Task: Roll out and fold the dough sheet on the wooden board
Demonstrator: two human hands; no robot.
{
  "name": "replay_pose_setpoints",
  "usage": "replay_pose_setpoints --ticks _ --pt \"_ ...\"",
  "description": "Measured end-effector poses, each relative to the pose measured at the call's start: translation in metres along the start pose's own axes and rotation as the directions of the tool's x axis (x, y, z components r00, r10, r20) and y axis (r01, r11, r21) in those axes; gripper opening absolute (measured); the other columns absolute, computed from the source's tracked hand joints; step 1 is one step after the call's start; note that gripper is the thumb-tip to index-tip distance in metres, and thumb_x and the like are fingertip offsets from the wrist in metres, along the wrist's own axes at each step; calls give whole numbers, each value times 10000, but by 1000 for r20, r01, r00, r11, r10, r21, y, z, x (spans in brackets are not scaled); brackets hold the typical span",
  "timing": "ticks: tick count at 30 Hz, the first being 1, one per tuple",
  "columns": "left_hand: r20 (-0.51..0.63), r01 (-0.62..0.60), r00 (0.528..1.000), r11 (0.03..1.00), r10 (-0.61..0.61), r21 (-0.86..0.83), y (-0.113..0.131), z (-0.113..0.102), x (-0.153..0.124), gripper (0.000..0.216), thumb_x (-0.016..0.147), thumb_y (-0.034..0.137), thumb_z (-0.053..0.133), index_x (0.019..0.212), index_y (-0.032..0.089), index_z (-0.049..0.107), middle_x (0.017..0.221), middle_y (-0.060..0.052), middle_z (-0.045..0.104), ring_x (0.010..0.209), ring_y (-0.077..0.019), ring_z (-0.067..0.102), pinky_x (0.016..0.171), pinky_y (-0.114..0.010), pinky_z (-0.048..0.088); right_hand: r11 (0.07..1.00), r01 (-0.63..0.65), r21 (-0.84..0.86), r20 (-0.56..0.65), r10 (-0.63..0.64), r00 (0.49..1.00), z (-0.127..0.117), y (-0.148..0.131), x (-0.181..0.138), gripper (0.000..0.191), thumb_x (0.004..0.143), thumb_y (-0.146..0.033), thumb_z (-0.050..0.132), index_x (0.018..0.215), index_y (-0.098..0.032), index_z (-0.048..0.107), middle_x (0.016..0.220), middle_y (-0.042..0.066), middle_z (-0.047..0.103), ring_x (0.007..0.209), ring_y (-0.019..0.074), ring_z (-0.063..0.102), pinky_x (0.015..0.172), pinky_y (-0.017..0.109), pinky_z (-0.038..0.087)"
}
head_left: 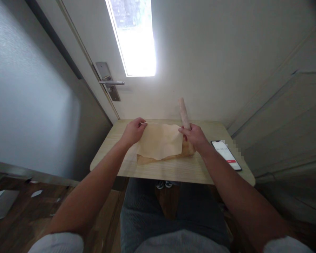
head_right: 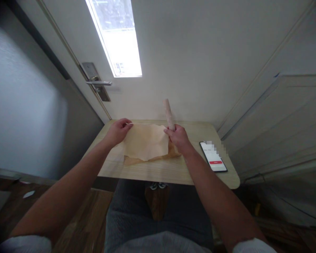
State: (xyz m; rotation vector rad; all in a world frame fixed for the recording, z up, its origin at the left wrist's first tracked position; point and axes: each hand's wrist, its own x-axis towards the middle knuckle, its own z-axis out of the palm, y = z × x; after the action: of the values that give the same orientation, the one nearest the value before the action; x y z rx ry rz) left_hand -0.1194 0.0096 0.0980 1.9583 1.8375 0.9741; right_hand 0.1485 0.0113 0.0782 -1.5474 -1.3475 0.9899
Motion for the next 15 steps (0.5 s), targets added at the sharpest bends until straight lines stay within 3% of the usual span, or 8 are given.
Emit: replay_pose_setpoints --ticks 5,9,12,15 --pt "-36 29 999 999 -30 -26 21 -13 -2 236 896 334 552 920 167 717 734 -2 633 704 -148 566 679 -262 419 992 9 125 -2 -9 1000 -11 -13 -1 127 785 -279 691 815 -178 619 514 -59 514 434 90 465 427 203 374" --pt "-27 39 999 997 -40 -68 28 -20 2 247 897 348 554 935 167 718 750 -4 642 733 -155 588 675 -258 431 978 38 206 -42 -30 999 -32 -16 11 135 789 -273 693 837 -180 608 540 -59 507 446 85 459 417 197 357" --pt "14 127 992 988 -127 -90 20 -8 11 255 898 366 566 955 172 720 781 -18 673 753 -170 613 690 -272 455 982 15 187 -80 0 997 -54 -7 29 122 780 -249 693 829 -184 603 557 -48 508 450 89 462 411 206 355" --pt "157 280 950 959 -269 -51 3 21 19 225 900 321 568 949 171 729 791 -40 704 757 -188 642 690 -283 469 996 -88 -10 -130 86 988 -68 16 47 120 796 -263 689 864 -179 635 582 -24 542 466 107 482 434 228 379"
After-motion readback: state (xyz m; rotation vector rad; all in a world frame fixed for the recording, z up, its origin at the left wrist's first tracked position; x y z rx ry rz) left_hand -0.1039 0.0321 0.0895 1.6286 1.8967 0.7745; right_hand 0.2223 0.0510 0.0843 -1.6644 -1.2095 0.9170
